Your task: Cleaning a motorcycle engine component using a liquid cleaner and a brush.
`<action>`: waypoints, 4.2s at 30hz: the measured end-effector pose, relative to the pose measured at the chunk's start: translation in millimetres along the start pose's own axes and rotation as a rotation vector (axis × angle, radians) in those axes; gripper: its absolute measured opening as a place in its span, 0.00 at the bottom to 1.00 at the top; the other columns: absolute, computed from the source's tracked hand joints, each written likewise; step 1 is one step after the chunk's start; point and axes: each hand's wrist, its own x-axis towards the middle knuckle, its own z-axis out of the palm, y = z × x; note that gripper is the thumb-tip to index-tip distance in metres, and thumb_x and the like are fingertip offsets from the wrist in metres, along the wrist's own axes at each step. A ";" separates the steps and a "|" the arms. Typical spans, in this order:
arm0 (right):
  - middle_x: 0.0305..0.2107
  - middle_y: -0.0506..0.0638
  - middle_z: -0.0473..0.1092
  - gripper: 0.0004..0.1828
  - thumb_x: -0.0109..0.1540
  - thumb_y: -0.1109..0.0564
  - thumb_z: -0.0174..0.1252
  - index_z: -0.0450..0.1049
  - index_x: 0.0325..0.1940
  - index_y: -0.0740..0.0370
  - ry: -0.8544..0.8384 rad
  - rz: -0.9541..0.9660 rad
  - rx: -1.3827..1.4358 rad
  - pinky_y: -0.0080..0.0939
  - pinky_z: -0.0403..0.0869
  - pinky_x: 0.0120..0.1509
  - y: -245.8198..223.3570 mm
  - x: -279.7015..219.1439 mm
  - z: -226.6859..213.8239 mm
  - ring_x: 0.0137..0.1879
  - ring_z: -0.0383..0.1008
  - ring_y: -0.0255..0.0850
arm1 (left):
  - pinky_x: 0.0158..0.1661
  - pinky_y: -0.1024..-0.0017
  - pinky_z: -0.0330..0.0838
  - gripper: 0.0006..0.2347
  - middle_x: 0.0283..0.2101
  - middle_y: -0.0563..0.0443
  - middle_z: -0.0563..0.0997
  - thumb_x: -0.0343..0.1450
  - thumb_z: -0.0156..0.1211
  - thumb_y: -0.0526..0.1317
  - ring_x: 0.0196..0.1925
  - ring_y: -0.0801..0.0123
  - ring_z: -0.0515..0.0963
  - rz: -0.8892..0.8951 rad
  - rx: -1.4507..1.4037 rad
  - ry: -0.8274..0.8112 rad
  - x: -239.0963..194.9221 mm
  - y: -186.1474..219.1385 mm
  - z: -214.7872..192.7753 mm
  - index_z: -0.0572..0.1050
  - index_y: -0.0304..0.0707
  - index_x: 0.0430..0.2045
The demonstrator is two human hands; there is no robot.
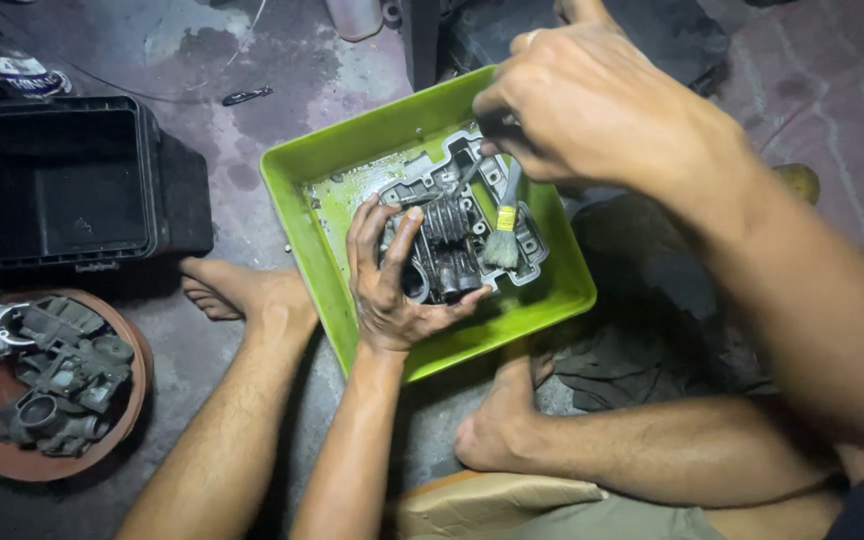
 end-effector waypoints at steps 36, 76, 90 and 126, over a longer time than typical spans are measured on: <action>0.27 0.44 0.79 0.09 0.65 0.44 0.68 0.87 0.40 0.48 0.259 0.379 0.277 0.55 0.56 0.54 -41.5 -40.0 51.1 0.38 0.75 0.47 | 0.70 0.40 0.65 0.37 0.62 0.35 0.68 0.65 0.70 0.63 0.69 0.36 0.69 0.014 0.028 0.024 1.3 -1.6 2.9 0.66 0.40 0.63; 0.32 0.47 0.73 0.11 0.64 0.62 0.57 0.80 0.50 0.58 0.685 0.601 0.284 0.44 0.78 0.35 -183.0 -82.8 82.5 0.34 0.79 0.47 | 0.65 0.38 0.65 0.40 0.55 0.36 0.73 0.56 0.80 0.59 0.61 0.37 0.73 -0.102 -0.061 0.107 12.7 1.6 8.8 0.72 0.41 0.61; 0.26 0.47 0.71 0.12 0.63 0.62 0.57 0.81 0.50 0.57 0.699 0.664 0.295 0.39 0.75 0.30 -196.0 -79.5 72.1 0.28 0.78 0.47 | 0.64 0.40 0.66 0.39 0.53 0.33 0.74 0.55 0.79 0.59 0.59 0.35 0.74 -0.068 -0.042 0.147 8.1 -6.2 11.2 0.74 0.38 0.58; 0.29 0.46 0.71 0.14 0.63 0.60 0.59 0.81 0.52 0.57 0.687 0.735 0.278 0.41 0.74 0.29 -194.4 -62.8 67.6 0.27 0.77 0.46 | 0.62 0.42 0.66 0.38 0.52 0.33 0.74 0.59 0.74 0.63 0.57 0.36 0.75 -0.044 -0.004 0.150 6.5 -2.5 11.3 0.74 0.36 0.58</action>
